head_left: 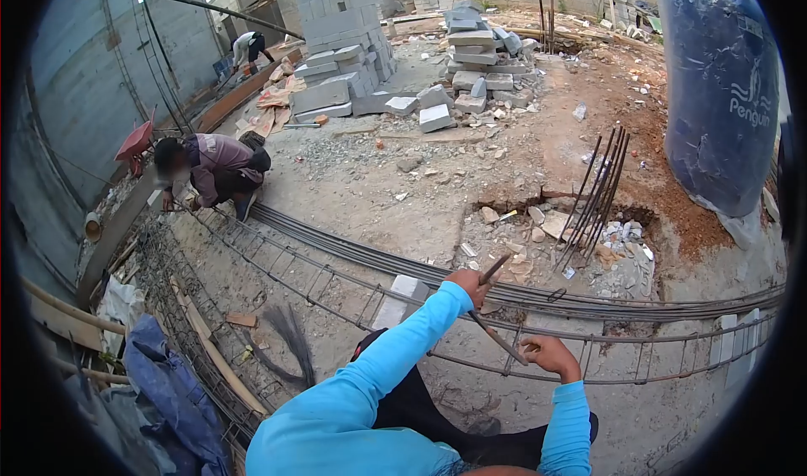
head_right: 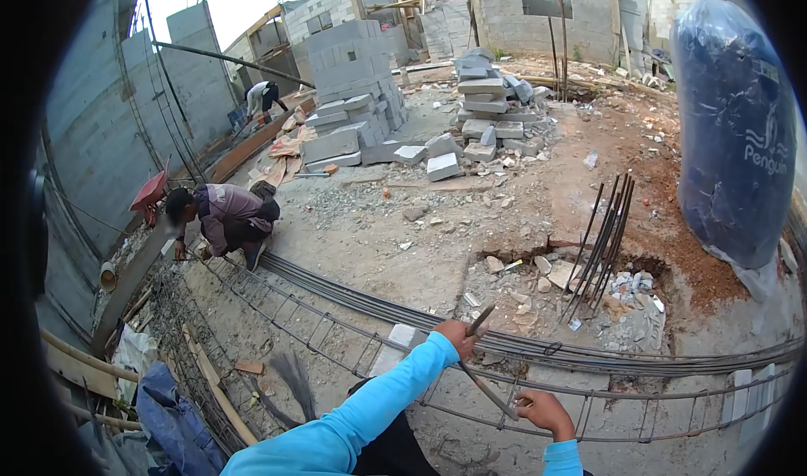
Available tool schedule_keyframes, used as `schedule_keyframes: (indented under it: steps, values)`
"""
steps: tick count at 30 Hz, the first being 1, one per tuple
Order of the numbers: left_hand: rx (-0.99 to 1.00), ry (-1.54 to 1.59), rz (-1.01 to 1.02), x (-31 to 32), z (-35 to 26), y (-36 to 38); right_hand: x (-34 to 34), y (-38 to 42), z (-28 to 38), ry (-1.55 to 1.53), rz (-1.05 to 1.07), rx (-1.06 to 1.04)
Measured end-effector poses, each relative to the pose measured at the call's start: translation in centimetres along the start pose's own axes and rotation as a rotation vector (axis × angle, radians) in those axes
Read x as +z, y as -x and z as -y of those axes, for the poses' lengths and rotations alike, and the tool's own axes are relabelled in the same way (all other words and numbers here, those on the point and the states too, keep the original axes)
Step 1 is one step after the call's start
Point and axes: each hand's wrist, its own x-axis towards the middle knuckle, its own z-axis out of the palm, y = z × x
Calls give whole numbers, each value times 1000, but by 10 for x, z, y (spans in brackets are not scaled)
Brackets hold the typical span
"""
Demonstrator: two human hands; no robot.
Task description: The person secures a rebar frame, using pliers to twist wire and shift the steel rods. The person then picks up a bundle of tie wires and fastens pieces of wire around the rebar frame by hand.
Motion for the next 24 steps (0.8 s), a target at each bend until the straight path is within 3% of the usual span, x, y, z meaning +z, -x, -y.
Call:
schedule_keyframes:
  steps: [1,2,4,5,8,11,14,16,18,20,21,22,24]
  values:
    - [-11,203,-52,9,12,-10,2,1,2,3,4,2]
    - [-13,206,-52,15,15,-14,4,1,7,-78,46,-7]
    - [-9,710,-147,18,13,-14,7,2,18,-240,129,-25]
    - [20,868,-99,38,24,-27,8,2,23,-239,133,-21]
    - [-3,1048,-81,44,6,-14,14,-1,36,-421,108,-51]
    - [26,1057,78,46,-9,2,15,-9,39,-737,99,-167]
    - [82,1079,250,63,-11,5,10,-12,45,-764,84,-311]
    - [-3,1055,335,67,-15,6,11,-15,40,-739,-7,-259]
    - [20,986,381,68,-18,10,12,-17,41,-924,-161,-322]
    - [270,881,573,69,-21,12,12,-12,56,-854,-247,-391]
    - [405,851,553,107,-8,-8,10,-11,57,-794,-297,-404]
    - [409,853,553,101,-16,-1,9,-9,58,-733,-345,-415]
    - [429,751,795,93,-31,17,3,-2,65,-639,-396,-455]
